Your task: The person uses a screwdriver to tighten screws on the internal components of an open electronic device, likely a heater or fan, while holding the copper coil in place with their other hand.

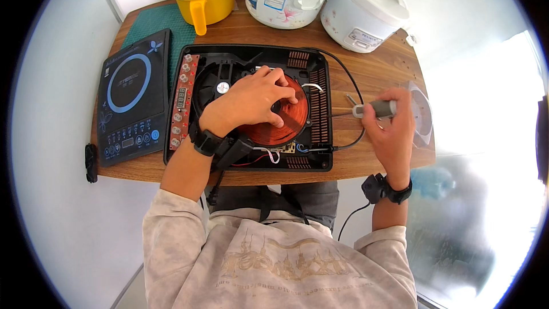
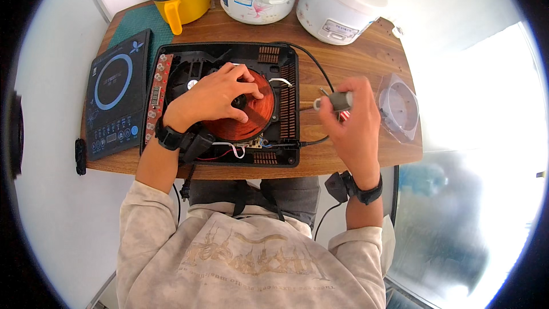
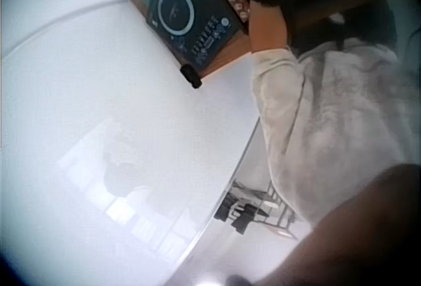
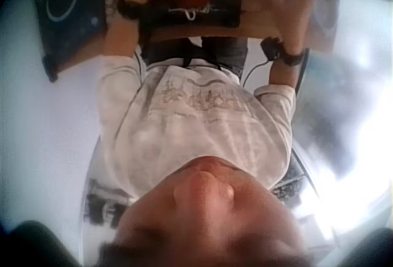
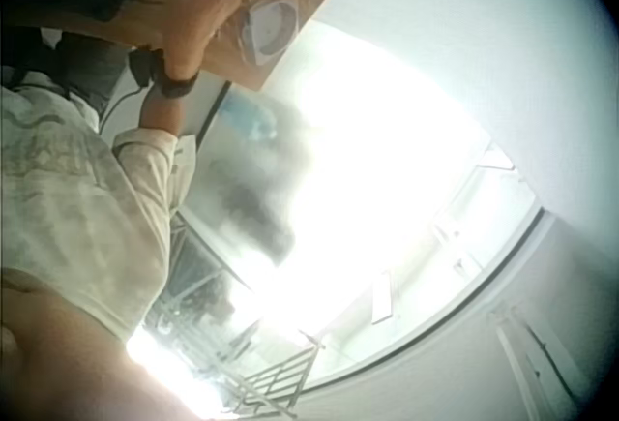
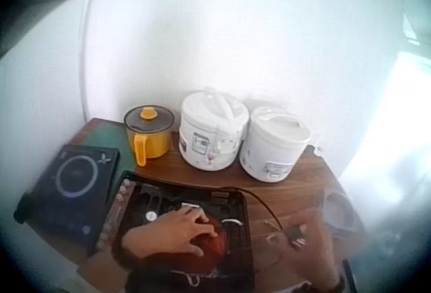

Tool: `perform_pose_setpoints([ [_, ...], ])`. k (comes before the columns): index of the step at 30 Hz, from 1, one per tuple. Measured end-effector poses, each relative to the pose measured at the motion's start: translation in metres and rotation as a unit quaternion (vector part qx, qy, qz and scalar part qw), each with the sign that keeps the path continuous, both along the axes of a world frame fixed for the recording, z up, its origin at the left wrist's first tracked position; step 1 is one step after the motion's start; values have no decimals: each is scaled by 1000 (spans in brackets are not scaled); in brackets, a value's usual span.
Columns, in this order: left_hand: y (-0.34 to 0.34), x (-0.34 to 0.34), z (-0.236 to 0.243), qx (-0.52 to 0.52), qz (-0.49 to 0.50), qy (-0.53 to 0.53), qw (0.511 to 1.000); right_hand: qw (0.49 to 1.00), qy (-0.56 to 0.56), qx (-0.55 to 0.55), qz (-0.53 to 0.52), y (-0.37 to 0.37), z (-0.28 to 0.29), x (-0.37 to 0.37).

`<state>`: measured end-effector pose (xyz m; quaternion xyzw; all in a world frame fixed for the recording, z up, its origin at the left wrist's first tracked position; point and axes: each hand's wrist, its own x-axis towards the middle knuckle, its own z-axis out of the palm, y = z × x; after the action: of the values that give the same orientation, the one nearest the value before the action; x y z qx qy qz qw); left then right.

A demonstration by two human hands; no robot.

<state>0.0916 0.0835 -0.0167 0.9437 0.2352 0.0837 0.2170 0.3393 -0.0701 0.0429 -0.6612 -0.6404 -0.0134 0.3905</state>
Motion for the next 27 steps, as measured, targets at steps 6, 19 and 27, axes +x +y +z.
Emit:
perform_pose_setpoints([
  [6, 0, 2, 0, 0, 8, 0, 1000, 980, 194, 52, -16, -3, 0, 2],
  [19, 0, 0, -1, -6, 5, -2, 1000, 986, 167, 9, 3, 1, -16, 7],
  [27, 1, 0, -3, -4, 2, -4, 1000, 987, 156, 33, 11, 4, -18, 5],
])
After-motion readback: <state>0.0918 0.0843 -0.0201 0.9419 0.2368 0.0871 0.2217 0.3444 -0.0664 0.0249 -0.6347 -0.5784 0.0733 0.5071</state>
